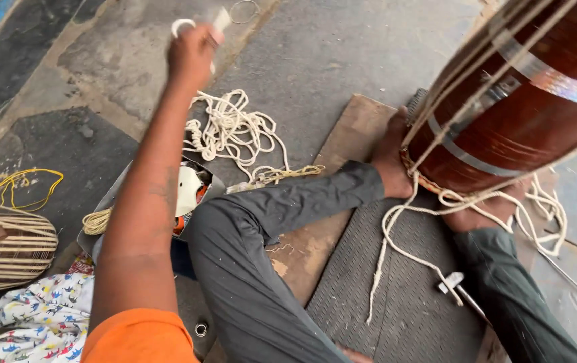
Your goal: The person sits on the floor and works on a large wooden drum placed between their legs. They tie and tighten white ropes around the drum's base, then use a knife to cut and fray the rope ends. The person also uses a metal tool to adjust the rope tension.
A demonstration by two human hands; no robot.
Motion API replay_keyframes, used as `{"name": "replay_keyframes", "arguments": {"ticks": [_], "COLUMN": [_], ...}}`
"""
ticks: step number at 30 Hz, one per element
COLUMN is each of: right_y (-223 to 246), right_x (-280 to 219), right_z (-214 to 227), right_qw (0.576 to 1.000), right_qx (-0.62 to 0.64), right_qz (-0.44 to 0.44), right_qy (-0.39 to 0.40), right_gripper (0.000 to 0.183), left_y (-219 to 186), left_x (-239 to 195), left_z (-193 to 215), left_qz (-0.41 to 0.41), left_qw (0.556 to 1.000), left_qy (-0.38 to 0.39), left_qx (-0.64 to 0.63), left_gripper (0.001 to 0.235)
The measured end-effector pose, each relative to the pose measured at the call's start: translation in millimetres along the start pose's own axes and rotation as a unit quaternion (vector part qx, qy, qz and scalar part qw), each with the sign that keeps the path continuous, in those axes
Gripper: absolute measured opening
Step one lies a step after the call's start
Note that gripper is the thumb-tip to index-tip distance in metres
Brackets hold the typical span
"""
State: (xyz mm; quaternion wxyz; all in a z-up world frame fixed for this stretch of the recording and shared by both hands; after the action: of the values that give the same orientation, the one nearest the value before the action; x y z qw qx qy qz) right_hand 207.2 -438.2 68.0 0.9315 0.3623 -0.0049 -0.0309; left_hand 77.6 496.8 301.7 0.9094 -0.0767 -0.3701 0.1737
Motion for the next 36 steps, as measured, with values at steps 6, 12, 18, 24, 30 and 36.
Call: {"name": "replay_keyframes", "arguments": {"ticks": [6, 12, 18, 24, 30, 36], "right_y": [127.3, 323.7, 310.7, 148.9, 139.4, 214.3], "right_x": [-46.3, -14.0, 27.7, 20.0, -38.5, 11.5], "right_z": [-88.3, -252.3, -275.6, -77.6, -42.9, -120.8], "right_qw": [0.99, 0.931, 0.944, 0.99, 0.99, 0.95], "right_qx": [0.046, 0.066, 0.011, -0.083, -0.05, -0.084], "right_qz": [0.097, 0.268, 0.25, 0.085, 0.135, 0.267], "right_qy": [0.095, 0.24, 0.215, 0.071, 0.015, -0.14], "right_gripper": [0.021, 0.024, 0.029, 0.035, 0.041, 0.075], "left_y": [84.0, 150.0, -51.1, -424.2, -414.7, -456.0], "left_x": [-136.5, -188.5, -132.8, -170.3, -177.2, -274.6], "left_z": [-177.2, -206.8, -242.3, -251.1, -192.4, -214.6], "left_qz": [0.147, 0.293, 0.349, 0.415, 0.25, -0.213], "left_qw": [0.907, 0.801, 0.837, 0.236, 0.473, 0.903], "left_qy": [0.334, 0.438, 0.324, 0.366, 0.483, 0.373], "left_qx": [0.211, 0.283, -0.27, -0.799, -0.694, -0.007], "left_gripper": [0.071, 0.125, 0.09, 0.076, 0.065, 0.059]}}
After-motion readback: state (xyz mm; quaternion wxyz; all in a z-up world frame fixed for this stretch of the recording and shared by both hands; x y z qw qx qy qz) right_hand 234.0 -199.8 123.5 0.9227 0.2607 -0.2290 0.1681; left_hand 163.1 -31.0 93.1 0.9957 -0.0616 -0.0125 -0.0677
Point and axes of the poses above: each hand's wrist, its own x-axis towards the middle knuckle, its own z-axis out of the back of the hand, y = z × x, the point moved 10 cm from there along x, towards the middle knuckle, and after that the axes turned 15 degrees about x, right-handed, at the moved point
